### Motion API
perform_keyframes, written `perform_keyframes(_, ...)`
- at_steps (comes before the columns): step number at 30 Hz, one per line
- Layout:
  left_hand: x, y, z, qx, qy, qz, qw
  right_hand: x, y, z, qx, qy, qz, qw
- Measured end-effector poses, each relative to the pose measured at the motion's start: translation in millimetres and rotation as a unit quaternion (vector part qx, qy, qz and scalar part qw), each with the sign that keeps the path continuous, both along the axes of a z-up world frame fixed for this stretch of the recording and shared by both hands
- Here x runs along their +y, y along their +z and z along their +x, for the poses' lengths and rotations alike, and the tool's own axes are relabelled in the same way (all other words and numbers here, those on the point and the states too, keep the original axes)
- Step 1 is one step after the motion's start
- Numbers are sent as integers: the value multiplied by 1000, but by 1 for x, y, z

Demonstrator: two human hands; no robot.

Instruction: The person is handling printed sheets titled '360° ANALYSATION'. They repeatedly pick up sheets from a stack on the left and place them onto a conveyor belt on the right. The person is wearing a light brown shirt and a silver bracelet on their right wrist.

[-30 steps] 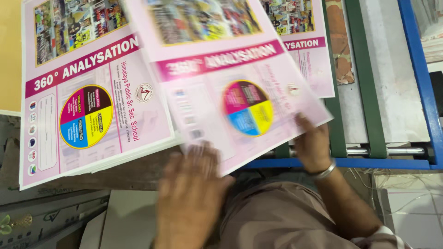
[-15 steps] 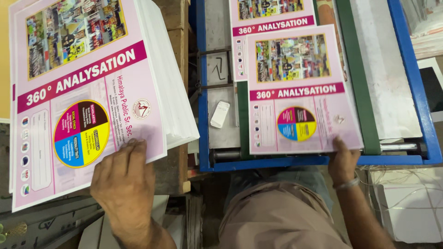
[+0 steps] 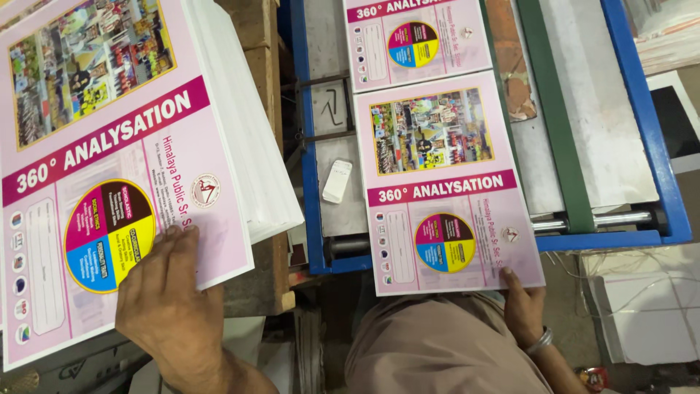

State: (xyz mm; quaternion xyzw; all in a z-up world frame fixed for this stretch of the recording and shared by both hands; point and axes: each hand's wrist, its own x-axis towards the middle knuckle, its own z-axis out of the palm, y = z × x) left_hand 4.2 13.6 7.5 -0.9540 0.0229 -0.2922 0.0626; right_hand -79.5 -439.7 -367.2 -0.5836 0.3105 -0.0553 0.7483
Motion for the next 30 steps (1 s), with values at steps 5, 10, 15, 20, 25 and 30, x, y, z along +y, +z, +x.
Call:
perform_keyframes(5, 7, -1, -3, 27, -1, -22, 999, 4, 4, 28, -13, 26, -70, 997)
perform_keyframes(10, 24, 8, -10, 20, -35, -54, 998, 10, 18, 68, -76, 37, 11, 996)
perform_keyframes(15, 15, -1, -12, 2, -36, -111, 993, 10, 20, 97, -11, 49, 98, 994)
perform_keyframes(20, 36, -19, -2, 26, -72, -100, 992, 12, 29, 109, 26, 85, 182, 979)
perform_keyframes(25, 0, -16, 23, 45, -57, -92, 993, -10, 50, 102, 125, 183, 204, 954)
perform_keyframes(30, -64, -25, 55, 65, -29, -58, 996, -73, 52, 117, 216, 366, 110, 899)
